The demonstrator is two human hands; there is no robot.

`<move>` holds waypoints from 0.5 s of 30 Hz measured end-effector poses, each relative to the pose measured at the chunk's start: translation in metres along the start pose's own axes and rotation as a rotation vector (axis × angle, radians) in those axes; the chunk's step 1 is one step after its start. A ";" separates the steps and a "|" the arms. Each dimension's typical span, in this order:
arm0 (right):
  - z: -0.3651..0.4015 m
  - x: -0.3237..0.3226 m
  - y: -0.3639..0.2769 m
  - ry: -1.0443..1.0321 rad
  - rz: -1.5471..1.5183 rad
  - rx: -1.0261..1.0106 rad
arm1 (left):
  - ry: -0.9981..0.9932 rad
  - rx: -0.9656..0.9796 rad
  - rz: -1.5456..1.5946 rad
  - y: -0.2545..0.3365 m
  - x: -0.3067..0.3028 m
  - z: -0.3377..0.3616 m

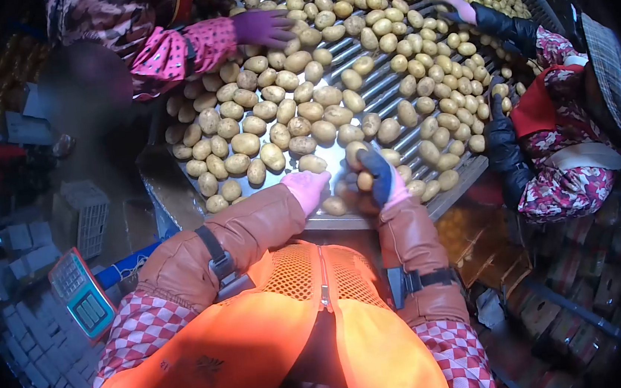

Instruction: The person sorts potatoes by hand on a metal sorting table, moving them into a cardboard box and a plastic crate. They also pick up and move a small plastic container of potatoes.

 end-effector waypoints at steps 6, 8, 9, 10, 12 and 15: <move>0.051 0.030 0.049 0.077 -1.117 0.198 | 0.198 -0.248 0.565 -0.033 -0.045 0.060; 0.053 0.056 0.042 -0.114 -0.957 0.138 | 0.420 -0.227 0.558 -0.043 -0.068 0.075; 0.051 0.066 0.047 -0.153 -1.038 0.196 | 0.329 -0.226 0.496 -0.031 -0.075 0.080; 0.052 0.087 0.036 -0.501 -1.110 0.172 | 0.326 -0.229 0.487 -0.031 -0.071 0.080; 0.038 0.068 0.042 -0.109 0.490 -0.310 | 0.275 0.014 0.255 -0.002 -0.072 0.077; 0.021 0.065 0.061 -0.364 -0.515 -0.251 | 0.589 -0.075 0.520 -0.057 -0.116 0.062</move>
Point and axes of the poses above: each hand's wrist, its own z-axis away from the middle knuckle, its own x-axis out of the palm, y = z × x, the point moved 9 cm from there along -z, towards the middle knuckle, and after that the axes turned 2 degrees about -y, right-handed, at the moved point
